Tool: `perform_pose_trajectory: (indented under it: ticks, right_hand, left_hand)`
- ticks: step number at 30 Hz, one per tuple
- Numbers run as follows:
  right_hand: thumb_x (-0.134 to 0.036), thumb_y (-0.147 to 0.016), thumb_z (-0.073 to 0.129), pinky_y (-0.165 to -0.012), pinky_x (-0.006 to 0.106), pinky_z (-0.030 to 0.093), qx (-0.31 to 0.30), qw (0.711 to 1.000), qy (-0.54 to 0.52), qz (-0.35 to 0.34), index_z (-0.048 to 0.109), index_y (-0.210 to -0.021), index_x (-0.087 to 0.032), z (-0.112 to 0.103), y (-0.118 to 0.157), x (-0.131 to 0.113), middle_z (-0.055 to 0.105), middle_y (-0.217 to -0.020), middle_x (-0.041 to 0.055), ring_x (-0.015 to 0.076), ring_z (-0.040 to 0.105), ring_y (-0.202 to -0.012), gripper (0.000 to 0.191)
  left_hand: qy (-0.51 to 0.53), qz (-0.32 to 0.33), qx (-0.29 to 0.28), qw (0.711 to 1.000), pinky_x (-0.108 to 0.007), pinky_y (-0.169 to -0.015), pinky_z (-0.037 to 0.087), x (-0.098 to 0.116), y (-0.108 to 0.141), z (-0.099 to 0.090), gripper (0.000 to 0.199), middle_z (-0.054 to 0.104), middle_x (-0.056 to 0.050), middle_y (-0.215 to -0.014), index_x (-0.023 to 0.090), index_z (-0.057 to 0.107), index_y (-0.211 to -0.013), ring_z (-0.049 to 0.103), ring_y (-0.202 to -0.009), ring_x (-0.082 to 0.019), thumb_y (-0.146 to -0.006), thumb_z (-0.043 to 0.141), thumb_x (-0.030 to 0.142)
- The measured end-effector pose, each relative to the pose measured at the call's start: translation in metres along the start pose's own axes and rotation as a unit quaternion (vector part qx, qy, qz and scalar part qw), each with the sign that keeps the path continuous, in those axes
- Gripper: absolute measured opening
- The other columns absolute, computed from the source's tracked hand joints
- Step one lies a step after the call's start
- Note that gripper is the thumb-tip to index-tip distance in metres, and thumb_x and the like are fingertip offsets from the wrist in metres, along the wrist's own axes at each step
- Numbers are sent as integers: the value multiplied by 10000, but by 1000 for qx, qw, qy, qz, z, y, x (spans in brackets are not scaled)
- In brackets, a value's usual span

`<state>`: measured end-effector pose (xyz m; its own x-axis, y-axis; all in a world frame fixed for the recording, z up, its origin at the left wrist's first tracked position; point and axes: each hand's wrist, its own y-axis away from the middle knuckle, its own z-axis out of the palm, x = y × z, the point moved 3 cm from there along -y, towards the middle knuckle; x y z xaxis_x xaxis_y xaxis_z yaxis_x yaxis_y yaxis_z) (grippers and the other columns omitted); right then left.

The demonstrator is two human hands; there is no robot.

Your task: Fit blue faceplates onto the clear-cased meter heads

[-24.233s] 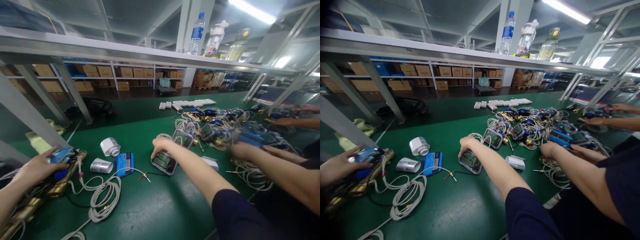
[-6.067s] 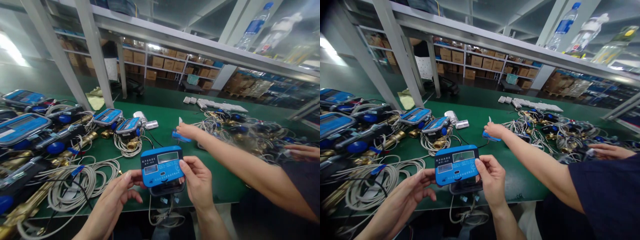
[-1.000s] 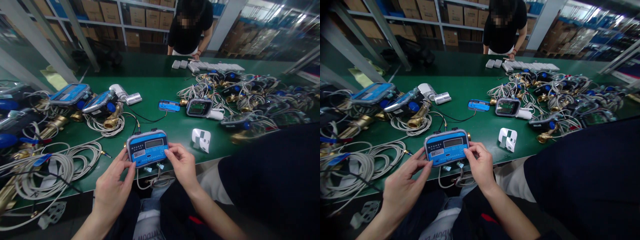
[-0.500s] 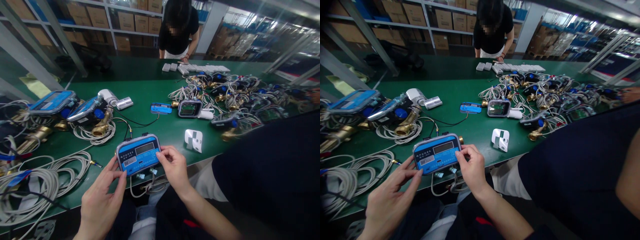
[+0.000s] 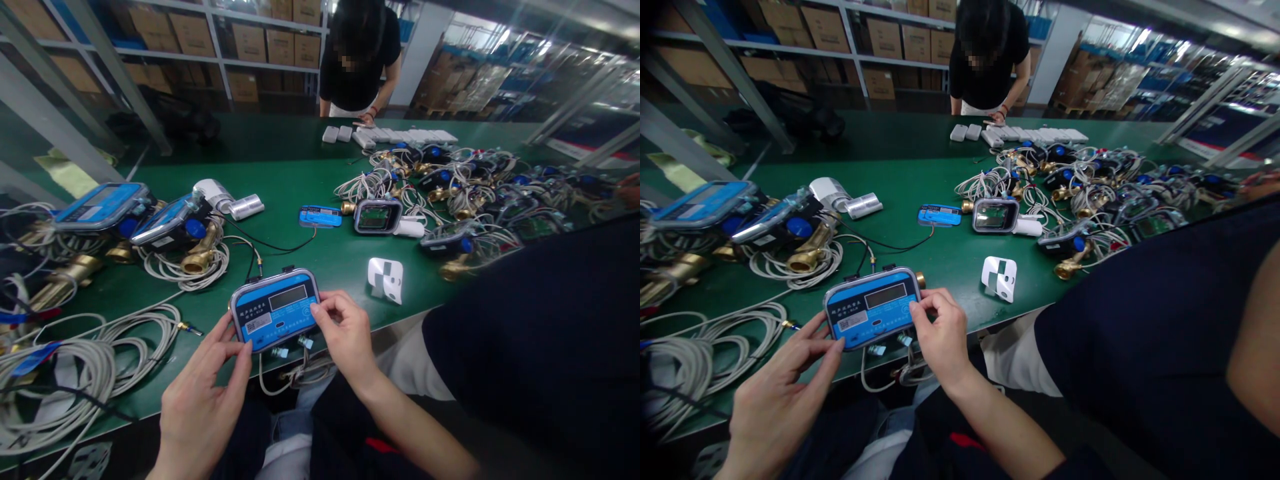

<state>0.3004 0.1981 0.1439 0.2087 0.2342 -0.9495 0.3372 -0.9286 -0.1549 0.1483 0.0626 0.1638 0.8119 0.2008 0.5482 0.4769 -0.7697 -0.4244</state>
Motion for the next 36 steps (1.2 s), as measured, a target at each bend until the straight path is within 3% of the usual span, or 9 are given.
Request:
perform_pose_trajectory:
  ticks: [9,14,17,19,21,24,31,34,36]
  right_hand:
    - [-213,-830,593,-722,321,507,-4,999,43,2,547,-616,-207,1,-4,-3,660,-841,63,205,645,-794,219]
    - [-209,-833,591,-694,295,504,-14,998,59,0,545,-616,-207,-1,-7,-7,657,-829,54,191,633,-777,222]
    - [-206,-824,607,-676,285,509,-38,997,68,-12,549,-605,-203,-5,-11,-9,652,-814,47,180,630,-750,226]
    - [-213,-806,637,-652,276,514,-63,996,55,-20,565,-600,-200,-7,-14,-8,655,-819,44,173,634,-739,219]
    - [-241,-779,681,-635,274,526,-77,996,31,-21,577,-595,-199,-9,-15,-4,655,-827,44,172,638,-741,216]
    - [-313,-724,747,-649,287,562,-42,997,-49,35,545,-648,-202,-12,-16,7,642,-823,31,176,657,-747,243]
    - [-372,-803,681,-571,247,536,-74,994,-42,63,602,-1065,-191,4,-8,17,675,-943,69,158,634,-716,328]
    - [-353,-819,656,-583,251,531,-85,992,-68,67,602,-1084,-190,10,-7,19,671,-930,58,151,615,-692,316]
    - [-366,-814,656,-594,256,533,-97,987,-98,85,588,-1097,-190,12,-7,21,668,-947,58,157,619,-709,341]
  left_hand:
    - [-27,-23,-45,998,-217,-384,483,-3,-5,-1,318,688,-147,-1202,218,642,-728,705,-1016,-269,-911,489,428]
    - [-38,-36,-92,994,-301,-618,584,-15,-11,-5,430,747,-78,-1051,235,559,-584,737,-855,-260,-888,485,529]
    - [-7,-156,-114,981,-326,-618,593,-35,-18,-5,453,763,-57,-911,225,500,-570,732,-725,-262,-734,666,613]
    - [99,-227,-122,961,-327,-619,613,-44,-24,-1,433,750,-72,-1022,229,634,-857,735,-797,-272,-622,786,559]
    - [226,-249,-146,931,-338,-706,632,-47,-32,5,731,671,-95,-1244,234,568,-1247,708,-981,-277,-610,820,491]
    - [300,-251,-176,903,-339,-755,634,-45,-38,14,779,633,-84,-1311,230,519,-1368,681,-1046,-271,-683,786,485]
    - [237,-300,-77,921,-347,-723,615,-42,-46,17,653,758,-74,-935,179,697,-1174,708,-841,-262,-694,705,623]
    - [143,-232,-70,960,-426,-758,606,-35,-48,11,611,737,-106,-1047,188,704,-1164,703,-886,-305,-768,609,645]
    - [33,-82,-44,995,-515,-928,536,-24,-48,7,657,597,-160,-1335,174,585,-1326,608,-1146,-371,-828,569,601]
